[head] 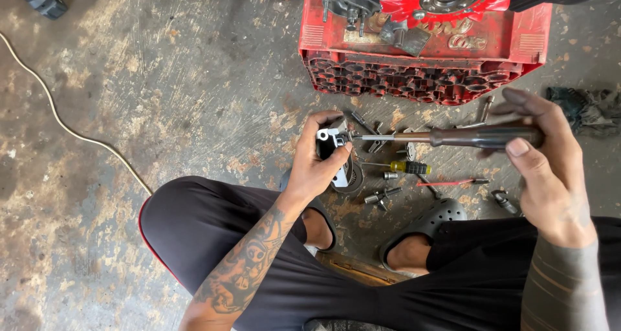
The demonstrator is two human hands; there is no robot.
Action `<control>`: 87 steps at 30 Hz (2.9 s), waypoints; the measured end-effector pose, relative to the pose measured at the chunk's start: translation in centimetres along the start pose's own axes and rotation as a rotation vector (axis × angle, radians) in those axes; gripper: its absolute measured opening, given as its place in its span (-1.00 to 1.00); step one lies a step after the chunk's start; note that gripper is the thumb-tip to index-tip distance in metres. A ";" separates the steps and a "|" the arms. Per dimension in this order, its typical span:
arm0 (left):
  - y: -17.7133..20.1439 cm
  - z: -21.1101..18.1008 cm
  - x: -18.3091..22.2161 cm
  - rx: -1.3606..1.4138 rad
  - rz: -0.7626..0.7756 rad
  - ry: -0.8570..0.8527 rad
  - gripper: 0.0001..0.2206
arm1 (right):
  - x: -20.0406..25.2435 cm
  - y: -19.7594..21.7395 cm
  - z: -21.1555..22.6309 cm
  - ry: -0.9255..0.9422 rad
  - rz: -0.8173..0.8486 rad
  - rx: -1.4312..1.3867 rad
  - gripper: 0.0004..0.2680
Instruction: Disassembling and inspecting a small engine component using a screwdriver
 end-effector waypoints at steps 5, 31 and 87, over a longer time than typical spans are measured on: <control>0.0 0.2 0.3 -0.007 -0.002 0.007 -0.55 | 0.0 -5.7 3.5 0.048 0.021 -0.022 -0.54; -0.3 -0.1 -0.1 -0.036 -0.001 -0.032 -0.55 | 0.8 -11.2 8.5 0.045 -0.001 0.062 -0.60; -0.7 4.8 -2.5 0.981 -0.074 0.461 -0.67 | 5.1 -5.3 -47.0 -0.807 0.282 1.118 -0.67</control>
Point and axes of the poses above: each hand's wrist, its own x-axis away from the middle knuckle, its own y-axis out of the back of the hand, z = x × y, the point moved 4 cm from there along -x, towards the middle knuckle, and after that the axes turned 6 degrees about y, right-handed, at the moved point
